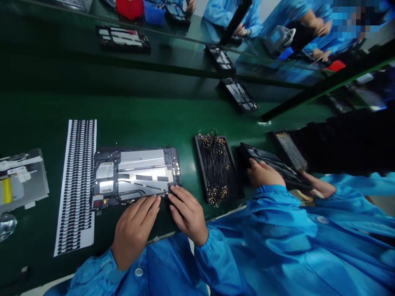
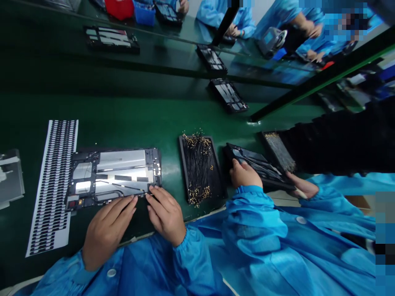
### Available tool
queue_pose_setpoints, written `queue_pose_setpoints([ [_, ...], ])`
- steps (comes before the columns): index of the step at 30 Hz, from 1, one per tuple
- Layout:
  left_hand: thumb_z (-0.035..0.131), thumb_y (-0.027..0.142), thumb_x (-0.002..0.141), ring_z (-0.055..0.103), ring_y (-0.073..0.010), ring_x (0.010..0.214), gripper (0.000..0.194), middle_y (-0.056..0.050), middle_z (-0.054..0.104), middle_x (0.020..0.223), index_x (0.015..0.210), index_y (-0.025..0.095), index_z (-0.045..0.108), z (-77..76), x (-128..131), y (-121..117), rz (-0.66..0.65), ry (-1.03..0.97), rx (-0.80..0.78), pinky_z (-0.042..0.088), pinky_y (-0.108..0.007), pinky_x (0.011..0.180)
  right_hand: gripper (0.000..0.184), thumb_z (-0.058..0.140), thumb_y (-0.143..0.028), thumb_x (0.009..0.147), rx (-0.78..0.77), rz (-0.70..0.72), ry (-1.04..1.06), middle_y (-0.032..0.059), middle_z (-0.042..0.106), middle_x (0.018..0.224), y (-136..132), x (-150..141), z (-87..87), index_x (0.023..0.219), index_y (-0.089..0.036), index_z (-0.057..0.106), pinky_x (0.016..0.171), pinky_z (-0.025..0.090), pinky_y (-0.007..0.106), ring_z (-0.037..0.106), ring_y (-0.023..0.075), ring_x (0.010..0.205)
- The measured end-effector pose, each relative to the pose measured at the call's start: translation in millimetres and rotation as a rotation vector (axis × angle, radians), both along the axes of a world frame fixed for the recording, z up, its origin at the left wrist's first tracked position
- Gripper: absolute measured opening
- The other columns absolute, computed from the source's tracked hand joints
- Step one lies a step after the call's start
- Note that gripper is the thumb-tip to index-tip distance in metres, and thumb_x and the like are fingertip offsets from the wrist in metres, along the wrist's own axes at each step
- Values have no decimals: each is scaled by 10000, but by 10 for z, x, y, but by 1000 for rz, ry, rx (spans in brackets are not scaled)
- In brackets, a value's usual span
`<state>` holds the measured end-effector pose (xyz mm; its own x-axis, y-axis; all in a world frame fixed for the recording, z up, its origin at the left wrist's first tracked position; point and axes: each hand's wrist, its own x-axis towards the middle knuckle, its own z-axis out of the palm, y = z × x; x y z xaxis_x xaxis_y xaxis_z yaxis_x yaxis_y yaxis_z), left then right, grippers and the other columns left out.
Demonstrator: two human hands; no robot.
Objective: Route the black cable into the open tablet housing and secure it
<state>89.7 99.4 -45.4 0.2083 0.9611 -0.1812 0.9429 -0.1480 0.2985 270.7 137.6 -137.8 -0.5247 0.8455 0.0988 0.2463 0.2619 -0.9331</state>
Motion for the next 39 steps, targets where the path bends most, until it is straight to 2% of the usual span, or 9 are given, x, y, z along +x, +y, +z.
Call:
queue_pose_setpoints([
  [3, 642, 79, 915, 566, -224, 1224, 410, -109, 615, 1321, 1321, 80, 585, 207, -42, 45, 91, -50, 42, 465, -383, 1049, 446, 616, -96, 904, 80, 21, -97, 154, 479, 1469, -47, -26, 39, 1345, -162, 590, 1098, 474, 511, 441, 298, 1387],
  [8, 658, 99, 910, 576, -241, 1188, 367, -116, 623, 1275, 1274, 113, 621, 574, -252, 61, 179, 43, 76, 449, -442, 1048, 441, 633, -100, 904, 142, 10, -157, 144, 488, 1455, -79, -51, 45, 1337, -176, 603, 1090, 473, 515, 456, 302, 1365],
  [13, 663, 144, 915, 597, -264, 1127, 340, -115, 632, 1259, 1254, 161, 642, 718, -474, -14, 331, 89, 108, 462, -476, 979, 493, 614, -80, 911, 116, -19, -110, 161, 475, 1474, -111, -43, 14, 1396, -127, 539, 1138, 456, 478, 456, 274, 1384],
  [17, 648, 195, 935, 599, -258, 1098, 304, -94, 627, 1257, 1239, 192, 639, 677, -521, -64, 345, 106, 95, 463, -462, 950, 490, 641, -58, 886, 203, -22, -160, 174, 502, 1448, -137, -65, 26, 1366, -103, 557, 1128, 462, 488, 461, 293, 1381],
  [20, 636, 251, 949, 584, -267, 1140, 300, -95, 613, 1265, 1242, 184, 630, 593, -529, -88, 368, 112, 76, 458, -452, 982, 455, 624, -57, 901, 91, -53, -90, 137, 523, 1434, -124, -58, 55, 1345, -153, 590, 1121, 469, 450, 500, 254, 1346],
  [23, 615, 347, 961, 542, -309, 1225, 395, -148, 567, 1321, 1293, 134, 597, 520, -576, -110, 459, 143, 86, 421, -479, 1060, 489, 582, -16, 909, -45, -166, 37, 124, 544, 1405, -104, -34, 69, 1369, -183, 582, 1092, 493, 385, 542, 209, 1299],
  [27, 566, 465, 974, 489, -321, 1301, 547, -174, 510, 1390, 1383, 104, 530, 492, -636, -130, 524, 152, 31, 381, -472, 1116, 438, 615, -17, 891, -76, -267, 24, 133, 563, 1302, -104, -30, 53, 1297, -182, 636, 1017, 518, 379, 561, 211, 1217],
  [33, 601, 319, 972, 520, -270, 1245, 298, -87, 561, 1324, 1240, 188, 600, 435, -471, -38, 316, 59, 13, 412, -467, 1075, 313, 669, -135, 919, -137, -153, -62, 68, 590, 1059, -24, -77, 60, 1220, -221, 663, 864, 464, 339, 533, 175, 1014],
  [39, 651, 189, 930, 535, -254, 1211, 261, -87, 585, 1261, 1186, 168, 606, 262, -365, 49, 227, -3, 38, 427, -465, 1052, 213, 705, -169, 905, -77, -102, -45, 44, 598, 998, 54, -101, 42, 1109, -224, 675, 820, 379, 342, 517, 171, 951],
])
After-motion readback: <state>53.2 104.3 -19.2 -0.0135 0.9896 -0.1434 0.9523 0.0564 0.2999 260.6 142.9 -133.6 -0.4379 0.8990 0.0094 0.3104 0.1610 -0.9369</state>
